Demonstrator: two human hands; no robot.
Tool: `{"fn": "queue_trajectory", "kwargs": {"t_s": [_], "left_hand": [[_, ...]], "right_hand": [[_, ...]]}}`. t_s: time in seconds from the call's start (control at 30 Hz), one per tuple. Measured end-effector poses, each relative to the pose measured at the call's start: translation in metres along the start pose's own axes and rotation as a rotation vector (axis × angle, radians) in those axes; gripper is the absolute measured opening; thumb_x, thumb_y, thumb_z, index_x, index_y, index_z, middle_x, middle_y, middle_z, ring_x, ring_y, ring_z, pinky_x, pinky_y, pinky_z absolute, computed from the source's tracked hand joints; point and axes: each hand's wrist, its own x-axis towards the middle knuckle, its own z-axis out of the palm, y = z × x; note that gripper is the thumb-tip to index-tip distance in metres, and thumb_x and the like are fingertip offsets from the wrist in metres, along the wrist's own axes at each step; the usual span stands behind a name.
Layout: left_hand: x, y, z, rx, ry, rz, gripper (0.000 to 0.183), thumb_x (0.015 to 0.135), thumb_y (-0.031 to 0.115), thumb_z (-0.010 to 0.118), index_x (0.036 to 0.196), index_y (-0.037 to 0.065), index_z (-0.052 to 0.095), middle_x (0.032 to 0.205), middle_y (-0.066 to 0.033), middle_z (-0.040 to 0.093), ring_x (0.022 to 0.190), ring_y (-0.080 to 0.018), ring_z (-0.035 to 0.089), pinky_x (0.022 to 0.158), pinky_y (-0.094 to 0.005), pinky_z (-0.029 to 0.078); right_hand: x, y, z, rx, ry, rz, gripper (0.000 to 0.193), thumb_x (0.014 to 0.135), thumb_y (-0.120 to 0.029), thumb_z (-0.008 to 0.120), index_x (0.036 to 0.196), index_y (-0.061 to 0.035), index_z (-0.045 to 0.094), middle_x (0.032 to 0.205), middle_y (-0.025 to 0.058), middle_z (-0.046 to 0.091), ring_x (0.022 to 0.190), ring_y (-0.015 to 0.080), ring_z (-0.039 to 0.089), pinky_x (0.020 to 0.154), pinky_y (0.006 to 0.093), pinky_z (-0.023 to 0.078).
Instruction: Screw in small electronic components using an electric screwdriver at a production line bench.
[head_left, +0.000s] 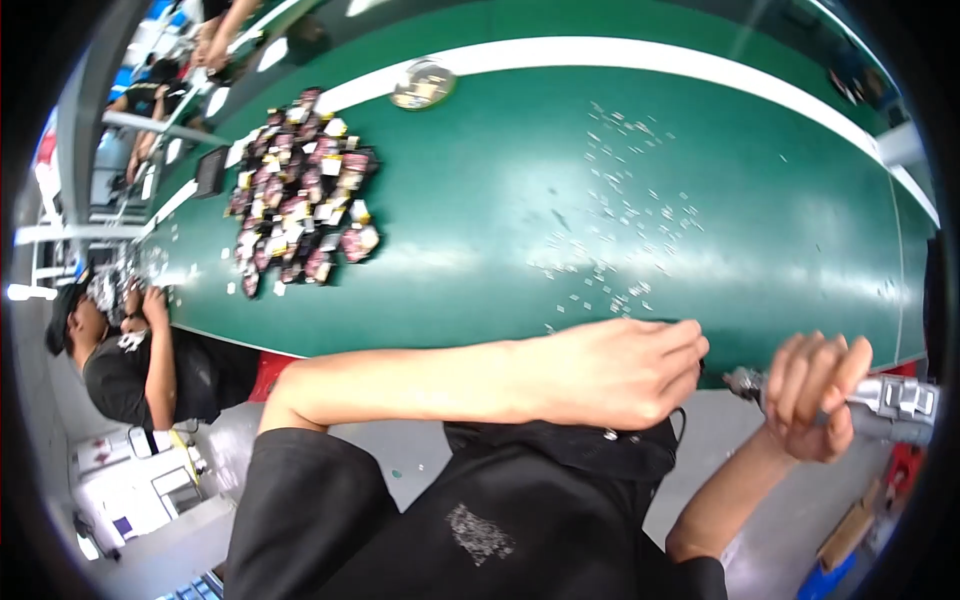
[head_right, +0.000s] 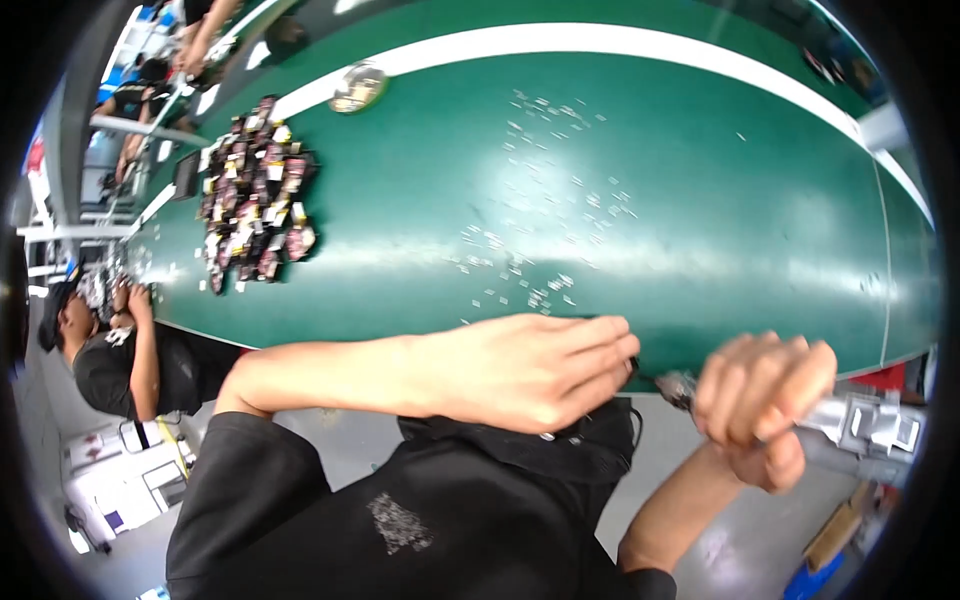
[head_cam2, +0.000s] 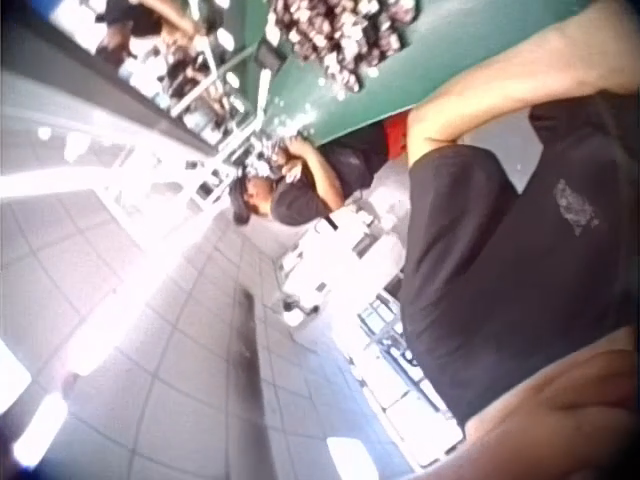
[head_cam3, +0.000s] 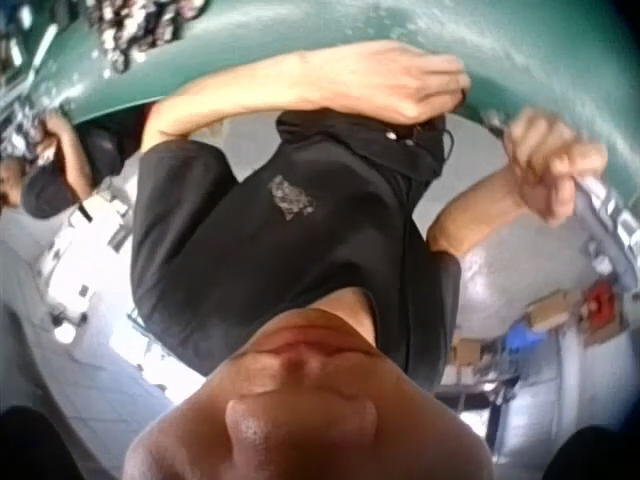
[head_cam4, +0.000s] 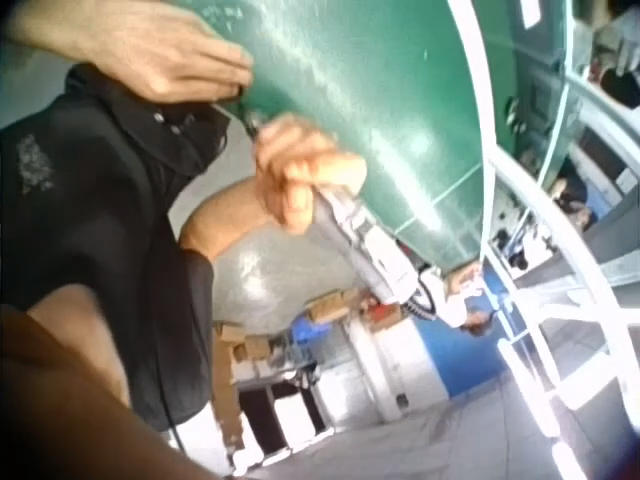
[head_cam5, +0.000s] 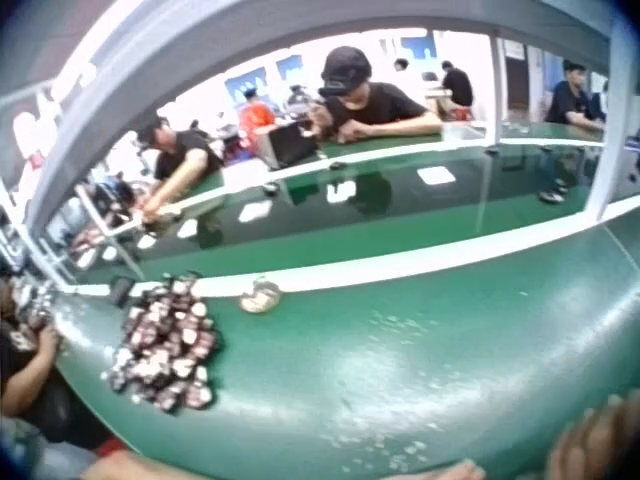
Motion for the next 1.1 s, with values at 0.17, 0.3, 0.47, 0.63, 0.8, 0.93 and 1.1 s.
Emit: {"fn": "queue_trajectory", "kwargs": {"t_s": [0.17, 0.3, 0.47, 0.63, 0.8, 0.93, 1.1], "left_hand": [[-0.080, 0.004, -0.057, 0.239, 0.256, -0.530, 0.047, 0.069, 0.000, 0.067, 0.114, -0.001, 0.057, 0.117, -0.0176, 0.057, 0.108, -0.0330, 0.056, 0.088, -0.0402, 0.049], [-0.161, -0.016, -0.120, 0.753, 0.460, -1.007, 0.041, 0.078, -0.008, 0.059, 0.118, 0.001, 0.056, 0.114, -0.0165, 0.059, 0.110, -0.0331, 0.054, 0.094, -0.0399, 0.043], [-0.231, -0.053, -0.125, 1.107, 0.227, -1.248, 0.037, 0.093, 0.015, 0.050, 0.126, -0.003, 0.048, 0.134, -0.0197, 0.047, 0.126, -0.0378, 0.039, 0.105, -0.0462, 0.031], [-0.134, -0.024, -0.098, 0.756, 0.380, -0.957, 0.034, 0.084, 0.002, 0.061, 0.118, 0.001, 0.057, 0.125, -0.0143, 0.054, 0.118, -0.0324, 0.049, 0.100, -0.0416, 0.038], [-0.065, -0.027, -0.054, 0.350, 0.281, -0.639, 0.028, 0.071, -0.005, 0.069, 0.098, -0.001, 0.063, 0.099, -0.0117, 0.061, 0.090, -0.0291, 0.059, 0.077, -0.0369, 0.048], [-0.062, -0.023, -0.048, 0.303, 0.296, -0.667, 0.021, 0.072, -0.007, 0.068, 0.091, -0.001, 0.064, 0.089, -0.0100, 0.060, 0.077, -0.0269, 0.058, 0.068, -0.0355, 0.048], [-0.064, -0.015, -0.044, 0.344, 0.252, -0.678, 0.019, 0.073, -0.007, 0.067, 0.091, -0.002, 0.064, 0.093, -0.0103, 0.061, 0.081, -0.0263, 0.060, 0.069, -0.0347, 0.049]], "right_hand": [[-0.009, 0.001, -0.009, 0.224, 0.185, -0.059, 0.018, 0.085, -0.010, 0.060, 0.081, -0.0084, 0.043, 0.042, -0.0010, 0.042, 0.031, 0.0070, 0.039, 0.037, 0.0203, 0.039], [-0.014, 0.010, -0.017, 0.288, 0.336, -0.007, 0.014, 0.090, -0.010, 0.052, 0.086, -0.0070, 0.038, 0.047, -0.0006, 0.037, 0.034, 0.0084, 0.035, 0.039, 0.0228, 0.036], [-0.019, 0.020, 0.001, 0.426, 0.427, 0.031, 0.010, 0.092, -0.011, 0.047, 0.088, -0.0061, 0.039, 0.051, 0.0005, 0.037, 0.038, 0.0090, 0.036, 0.043, 0.0246, 0.037], [-0.025, 0.037, 0.008, 0.509, 0.485, 0.115, 0.009, 0.092, -0.014, 0.044, 0.090, -0.0051, 0.042, 0.052, 0.0009, 0.037, 0.039, 0.0109, 0.035, 0.046, 0.0285, 0.038], [-0.031, 0.039, 0.004, 0.569, 0.508, 0.070, 0.009, 0.092, -0.014, 0.044, 0.090, -0.0055, 0.043, 0.052, 0.0002, 0.037, 0.038, 0.0108, 0.036, 0.045, 0.0291, 0.039], [-0.032, 0.037, 0.004, 0.559, 0.494, 0.072, 0.009, 0.092, -0.015, 0.044, 0.090, -0.0058, 0.043, 0.052, -0.0001, 0.037, 0.038, 0.0108, 0.037, 0.045, 0.0289, 0.038], [-0.033, 0.038, -0.001, 0.594, 0.435, 0.082, 0.009, 0.092, -0.015, 0.043, 0.091, -0.0061, 0.043, 0.052, -0.0001, 0.038, 0.039, 0.0108, 0.038, 0.045, 0.0288, 0.038]]}}
